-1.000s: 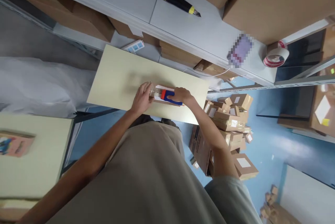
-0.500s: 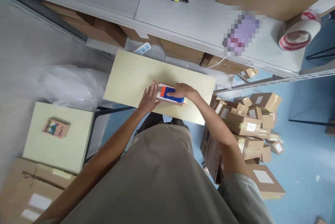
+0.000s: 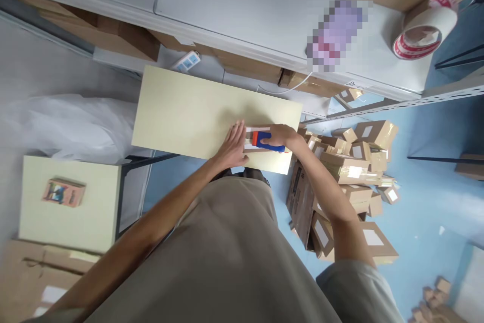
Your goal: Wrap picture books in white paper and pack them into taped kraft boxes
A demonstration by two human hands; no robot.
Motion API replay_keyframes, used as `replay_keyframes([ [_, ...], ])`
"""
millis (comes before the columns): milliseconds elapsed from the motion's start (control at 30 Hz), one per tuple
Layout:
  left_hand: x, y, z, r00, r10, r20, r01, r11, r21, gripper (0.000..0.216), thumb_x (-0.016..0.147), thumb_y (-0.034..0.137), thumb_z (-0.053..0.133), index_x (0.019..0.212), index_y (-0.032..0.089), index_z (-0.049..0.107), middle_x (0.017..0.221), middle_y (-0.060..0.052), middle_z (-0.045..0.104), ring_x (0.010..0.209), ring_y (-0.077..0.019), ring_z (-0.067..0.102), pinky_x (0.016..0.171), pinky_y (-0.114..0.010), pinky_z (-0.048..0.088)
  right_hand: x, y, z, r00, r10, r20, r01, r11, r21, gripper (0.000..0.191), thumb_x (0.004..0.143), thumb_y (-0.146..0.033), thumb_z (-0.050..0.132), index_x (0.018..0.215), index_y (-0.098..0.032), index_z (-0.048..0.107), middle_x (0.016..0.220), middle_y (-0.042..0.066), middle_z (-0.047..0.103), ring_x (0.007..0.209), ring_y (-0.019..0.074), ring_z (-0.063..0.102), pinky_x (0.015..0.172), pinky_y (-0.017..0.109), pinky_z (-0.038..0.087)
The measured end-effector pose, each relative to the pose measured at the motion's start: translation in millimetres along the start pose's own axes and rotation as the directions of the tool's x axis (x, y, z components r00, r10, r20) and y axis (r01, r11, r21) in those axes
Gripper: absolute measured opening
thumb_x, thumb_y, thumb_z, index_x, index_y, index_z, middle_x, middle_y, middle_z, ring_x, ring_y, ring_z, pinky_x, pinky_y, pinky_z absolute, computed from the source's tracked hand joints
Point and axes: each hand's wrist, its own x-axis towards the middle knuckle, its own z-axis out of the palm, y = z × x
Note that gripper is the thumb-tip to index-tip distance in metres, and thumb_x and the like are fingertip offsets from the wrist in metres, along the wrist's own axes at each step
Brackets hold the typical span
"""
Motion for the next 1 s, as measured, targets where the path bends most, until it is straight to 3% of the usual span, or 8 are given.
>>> replay_keyframes([
  [133,22,12,12,0.998,-0.05,0.025,0.05,0.999,0.017,0.136,0.086,0.041,0.085,0.176,-0.005,-0.006,0.183,-0.036,0.001,0.173,-0.048,-0.007,0.14,-0.071,0.004,3,2,4,1.0,-0.002,-0.015,0.002,1.0,0.01,0.06,0.102,-0.063,0.071,0.135,-0.013,0.077,0.125,0.02,0.083,0.11,0.0331,0.081,0.08,0.031,0.056],
  [300,18,12,20,0.996,-0.09,0.022,0.09,0.996,0.013,0.125,0.096,0.043,0.079,0.178,-0.002,-0.004,0.184,-0.034,0.0,0.173,-0.0441,-0.009,0.141,-0.071,0.005,4,10,6,0.998,-0.065,0.004,0.065,0.996,0.062,0.057,0.102,-0.064,0.071,0.132,-0.016,0.078,0.115,0.017,0.085,0.102,0.0307,0.081,0.083,0.032,0.057],
  [400,17,12,20,0.994,-0.103,0.033,0.103,0.995,0.001,0.123,0.098,0.046,0.077,0.178,-0.001,-0.005,0.184,-0.033,0.0,0.173,-0.0436,-0.008,0.14,-0.072,0.007,-15,37,-4,0.994,-0.076,0.079,0.067,0.991,0.114,0.058,0.102,-0.07,0.068,0.122,-0.017,0.08,0.096,0.014,0.085,0.089,0.0294,0.081,0.078,0.032,0.056],
  [500,18,11,20,0.994,-0.109,0.032,0.108,0.994,0.003,0.124,0.098,0.046,0.076,0.178,0.001,-0.007,0.184,-0.032,-0.001,0.173,-0.0433,-0.008,0.14,-0.073,0.006,-43,78,-17,0.982,-0.013,0.188,-0.017,0.988,0.156,0.064,0.102,-0.077,0.062,0.105,-0.016,0.081,0.083,0.014,0.082,0.076,0.0287,0.078,0.071,0.034,0.054],
  [633,21,13,22,0.994,-0.107,0.022,0.107,0.994,0.0,0.125,0.096,0.043,0.078,0.178,0.001,-0.006,0.185,-0.032,0.001,0.173,-0.0435,-0.007,0.14,-0.073,0.005,-62,112,-26,0.987,0.091,0.132,-0.102,0.992,0.078,0.062,0.098,-0.079,0.065,0.1,-0.019,0.08,0.085,0.014,0.081,0.075,0.0295,0.076,0.069,0.036,0.051],
  [833,19,8,17,0.992,-0.115,0.051,0.114,0.993,0.02,0.105,0.096,0.029,0.07,0.178,-0.001,0.01,0.182,-0.035,0.019,0.174,-0.0474,0.005,0.139,-0.075,0.007,-48,103,-18,0.992,0.113,0.055,-0.11,0.993,-0.046,0.057,0.102,-0.07,0.068,0.108,-0.015,0.08,0.097,0.019,0.083,0.087,0.0324,0.078,0.073,0.036,0.049],
  [1000,-5,-34,-12,0.99,-0.124,0.066,0.122,0.992,0.03,0.088,0.101,0.028,0.063,0.176,0.004,0.024,0.181,-0.034,0.024,0.173,-0.0489,0.01,0.137,-0.078,0.011,-33,77,-4,0.998,-0.055,0.027,0.054,0.998,0.016,0.057,0.106,-0.069,0.063,0.108,-0.015,0.081,0.106,0.018,0.083,0.092,0.029,0.079,0.074,0.033,0.05],
])
